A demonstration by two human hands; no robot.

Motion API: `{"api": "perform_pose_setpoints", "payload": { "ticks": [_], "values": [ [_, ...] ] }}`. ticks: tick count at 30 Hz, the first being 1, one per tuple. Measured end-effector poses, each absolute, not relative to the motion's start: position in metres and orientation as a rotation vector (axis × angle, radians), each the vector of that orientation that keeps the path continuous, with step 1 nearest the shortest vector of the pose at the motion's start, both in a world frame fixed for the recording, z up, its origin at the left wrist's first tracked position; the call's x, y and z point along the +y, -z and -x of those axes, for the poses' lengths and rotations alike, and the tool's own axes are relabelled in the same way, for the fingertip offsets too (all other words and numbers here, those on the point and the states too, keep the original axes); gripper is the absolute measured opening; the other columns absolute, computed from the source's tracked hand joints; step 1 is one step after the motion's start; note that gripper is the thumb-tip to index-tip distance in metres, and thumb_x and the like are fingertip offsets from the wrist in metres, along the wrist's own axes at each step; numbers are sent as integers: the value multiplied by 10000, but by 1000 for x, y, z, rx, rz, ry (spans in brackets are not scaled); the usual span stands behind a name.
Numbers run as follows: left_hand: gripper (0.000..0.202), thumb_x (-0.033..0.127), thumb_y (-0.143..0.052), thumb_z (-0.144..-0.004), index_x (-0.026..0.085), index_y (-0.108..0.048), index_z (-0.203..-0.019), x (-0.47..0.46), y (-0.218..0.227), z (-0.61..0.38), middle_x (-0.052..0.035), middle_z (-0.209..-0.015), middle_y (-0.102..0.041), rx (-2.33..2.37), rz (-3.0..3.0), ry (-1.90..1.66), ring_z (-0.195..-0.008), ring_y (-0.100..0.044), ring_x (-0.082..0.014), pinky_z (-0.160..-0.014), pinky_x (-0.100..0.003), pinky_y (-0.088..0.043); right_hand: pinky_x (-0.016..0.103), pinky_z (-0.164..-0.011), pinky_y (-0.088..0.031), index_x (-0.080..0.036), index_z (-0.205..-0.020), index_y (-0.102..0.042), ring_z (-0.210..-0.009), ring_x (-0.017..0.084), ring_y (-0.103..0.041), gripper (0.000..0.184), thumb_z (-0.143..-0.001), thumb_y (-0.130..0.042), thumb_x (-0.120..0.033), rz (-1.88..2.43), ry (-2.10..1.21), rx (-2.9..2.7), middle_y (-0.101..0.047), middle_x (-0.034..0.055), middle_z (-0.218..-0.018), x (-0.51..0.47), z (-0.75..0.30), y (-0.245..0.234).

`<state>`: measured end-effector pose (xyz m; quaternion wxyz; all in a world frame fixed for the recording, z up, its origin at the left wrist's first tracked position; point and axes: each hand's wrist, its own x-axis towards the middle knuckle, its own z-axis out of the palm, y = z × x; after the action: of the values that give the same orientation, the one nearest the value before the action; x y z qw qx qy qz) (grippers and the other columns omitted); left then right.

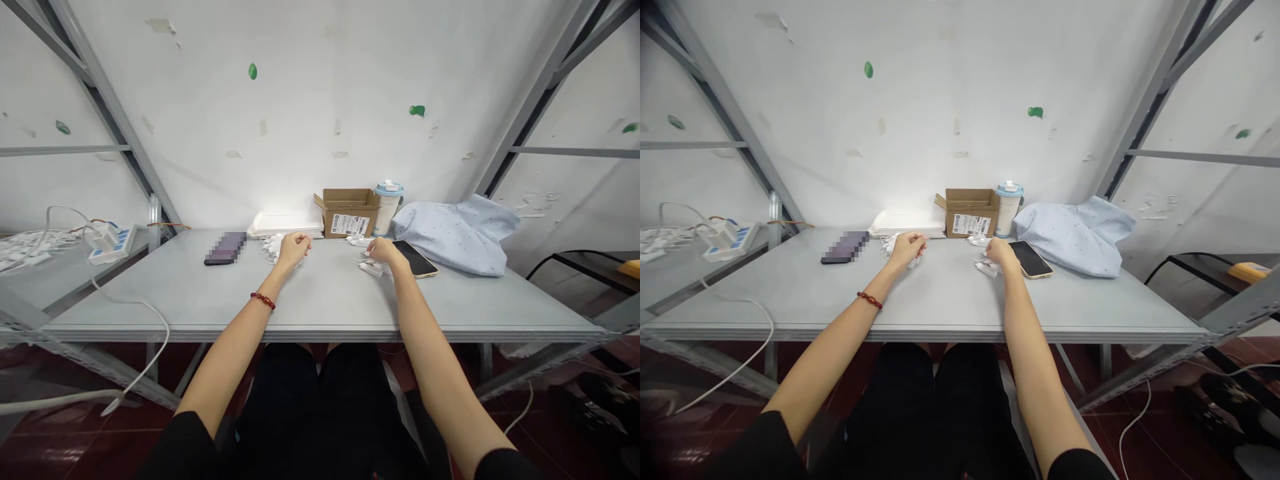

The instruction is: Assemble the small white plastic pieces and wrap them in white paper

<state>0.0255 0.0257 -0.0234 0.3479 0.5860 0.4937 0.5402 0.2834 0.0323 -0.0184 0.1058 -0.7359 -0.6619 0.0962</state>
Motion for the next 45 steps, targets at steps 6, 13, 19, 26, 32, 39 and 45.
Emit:
{"api": "perform_pose_setpoints", "payload": {
  "ticks": [6,13,19,26,32,39,45],
  "values": [
    [105,231,-594,-757,151,-633,-702,26,24,-25,7,-575,-591,1242,-1522,-1394,-430,-479,-86,-401,-201,-332,227,-828,-431,-101,-1088,-691,-996,190,-632,309,-829,-523,-98,1832,-223,-1888,-718,131,-1055,32,-263,13],
    [130,224,-602,-811,133,-628,-721,23,21,-29,-24,-667,-617,1151,-1451,-1342,-455,-514,-81,-412,-203,-383,182,-642,-450,-97,-1030,-660,-730,112,-621,274,-871,-455,-184,1349,-876,-1725,-722,104,-967,12,-217,4],
    [197,250,-593,-840,128,-623,-689,20,19,-31,-32,-682,-623,1149,-1441,-1341,-455,-508,-76,-425,-210,-392,181,-620,-442,-121,-971,-667,-656,90,-573,262,-853,-452,-213,1218,-1014,-1691,-725,86,-929,11,-208,7],
    [120,210,-635,-795,118,-640,-719,19,16,-28,-25,-676,-630,1162,-1382,-1393,-462,-502,-67,-437,-201,-364,183,-560,-399,-129,-841,-646,-599,79,-504,188,-827,-490,-232,1152,-1025,-1692,-705,60,-826,15,-206,14],
    [119,221,-701,-725,113,-657,-704,19,16,-25,-26,-687,-630,1117,-1361,-1359,-502,-509,-72,-462,-206,-376,198,-528,-391,-139,-815,-636,-577,80,-483,176,-817,-562,-299,1108,-1017,-1637,-685,48,-774,17,-205,17],
    [168,196,-779,-650,116,-706,-779,18,15,-23,-34,-717,-642,1024,-1296,-1253,-585,-523,-86,-537,-225,-413,206,-524,-391,-133,-836,-649,-562,75,-468,184,-817,-588,-306,1112,-1019,-1642,-678,44,-759,11,-202,13],
    [110,180,-753,-686,116,-693,-752,17,14,-23,-36,-752,-635,1040,-1285,-1229,-573,-509,-79,-538,-235,-399,203,-524,-389,-128,-833,-645,-566,72,-469,196,-824,-579,-312,1087,-1027,-1664,-673,45,-766,10,-202,12]
  ]
}}
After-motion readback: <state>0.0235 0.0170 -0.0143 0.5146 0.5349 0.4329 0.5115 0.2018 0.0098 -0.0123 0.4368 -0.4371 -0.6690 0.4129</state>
